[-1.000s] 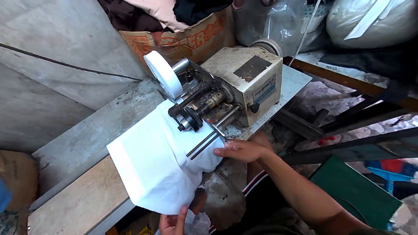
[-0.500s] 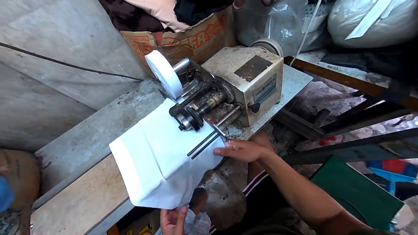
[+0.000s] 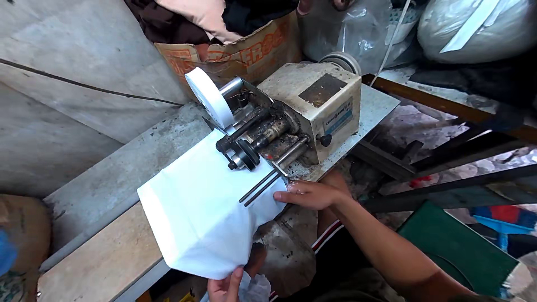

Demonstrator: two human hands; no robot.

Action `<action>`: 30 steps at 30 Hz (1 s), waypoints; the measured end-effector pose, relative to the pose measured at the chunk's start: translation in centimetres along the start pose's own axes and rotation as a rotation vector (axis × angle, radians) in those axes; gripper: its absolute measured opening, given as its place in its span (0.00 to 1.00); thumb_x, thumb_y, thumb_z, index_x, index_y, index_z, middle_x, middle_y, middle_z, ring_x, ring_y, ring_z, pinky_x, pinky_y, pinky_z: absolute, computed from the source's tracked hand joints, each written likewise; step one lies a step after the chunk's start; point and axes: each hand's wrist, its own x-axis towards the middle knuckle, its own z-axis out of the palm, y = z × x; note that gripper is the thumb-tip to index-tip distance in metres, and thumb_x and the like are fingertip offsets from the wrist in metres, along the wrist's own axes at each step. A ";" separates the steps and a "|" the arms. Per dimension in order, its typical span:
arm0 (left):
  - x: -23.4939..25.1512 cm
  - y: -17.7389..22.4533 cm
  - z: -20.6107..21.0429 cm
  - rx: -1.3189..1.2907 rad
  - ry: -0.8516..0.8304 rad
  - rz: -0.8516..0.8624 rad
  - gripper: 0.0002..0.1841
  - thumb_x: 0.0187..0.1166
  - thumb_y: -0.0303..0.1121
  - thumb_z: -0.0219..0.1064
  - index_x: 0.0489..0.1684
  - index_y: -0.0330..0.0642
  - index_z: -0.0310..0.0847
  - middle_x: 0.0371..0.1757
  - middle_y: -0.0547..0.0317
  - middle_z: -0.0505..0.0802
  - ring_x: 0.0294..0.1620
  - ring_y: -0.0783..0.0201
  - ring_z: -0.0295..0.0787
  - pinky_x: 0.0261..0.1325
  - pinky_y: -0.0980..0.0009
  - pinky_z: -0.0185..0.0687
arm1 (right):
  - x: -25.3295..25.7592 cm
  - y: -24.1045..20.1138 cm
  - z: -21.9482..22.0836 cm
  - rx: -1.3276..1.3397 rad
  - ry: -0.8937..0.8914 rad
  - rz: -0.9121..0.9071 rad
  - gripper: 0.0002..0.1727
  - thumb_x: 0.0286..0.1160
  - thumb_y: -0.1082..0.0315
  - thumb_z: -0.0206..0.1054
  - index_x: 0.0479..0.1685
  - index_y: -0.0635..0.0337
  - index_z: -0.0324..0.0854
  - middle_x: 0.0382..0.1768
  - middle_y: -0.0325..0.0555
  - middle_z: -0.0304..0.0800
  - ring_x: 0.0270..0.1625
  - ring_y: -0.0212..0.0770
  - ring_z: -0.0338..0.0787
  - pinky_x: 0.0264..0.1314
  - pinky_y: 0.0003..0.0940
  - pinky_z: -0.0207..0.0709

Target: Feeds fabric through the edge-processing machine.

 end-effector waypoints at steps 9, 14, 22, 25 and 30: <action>0.2 0.2 -0.2 0.023 0.002 0.030 0.20 0.72 0.38 0.79 0.61 0.59 0.82 0.54 0.72 0.96 0.57 0.74 0.92 0.64 0.72 0.88 | -0.1 -0.1 0.0 -0.008 -0.015 -0.003 0.24 0.94 0.52 0.49 0.48 0.63 0.85 0.41 0.35 0.90 0.49 0.17 0.85 0.58 0.22 0.78; 0.1 0.4 0.0 -0.001 0.000 0.013 0.19 0.71 0.37 0.79 0.61 0.59 0.85 0.53 0.71 0.97 0.56 0.74 0.93 0.64 0.72 0.88 | -0.1 -0.1 0.0 -0.017 -0.016 -0.006 0.25 0.94 0.52 0.49 0.48 0.63 0.84 0.42 0.36 0.89 0.49 0.18 0.85 0.58 0.23 0.78; 0.1 0.1 0.6 0.024 0.021 0.004 0.18 0.70 0.37 0.80 0.58 0.58 0.84 0.53 0.72 0.97 0.56 0.74 0.93 0.64 0.73 0.88 | 0.0 0.0 0.1 -0.013 -0.011 -0.024 0.24 0.94 0.53 0.49 0.51 0.64 0.85 0.44 0.37 0.90 0.52 0.18 0.86 0.61 0.24 0.79; 0.0 0.3 0.8 0.004 0.023 -0.003 0.18 0.68 0.37 0.81 0.56 0.60 0.88 0.51 0.72 0.97 0.54 0.75 0.94 0.63 0.73 0.89 | 0.0 0.0 0.1 -0.002 -0.004 -0.019 0.24 0.94 0.53 0.49 0.51 0.63 0.85 0.44 0.36 0.91 0.52 0.18 0.86 0.61 0.24 0.79; -0.1 0.3 0.8 0.024 -0.024 -0.017 0.18 0.70 0.38 0.80 0.59 0.61 0.87 0.54 0.72 0.97 0.56 0.74 0.93 0.64 0.73 0.88 | -0.1 -0.1 0.1 0.045 0.001 -0.003 0.22 0.94 0.54 0.50 0.48 0.61 0.84 0.41 0.31 0.90 0.49 0.16 0.86 0.58 0.21 0.79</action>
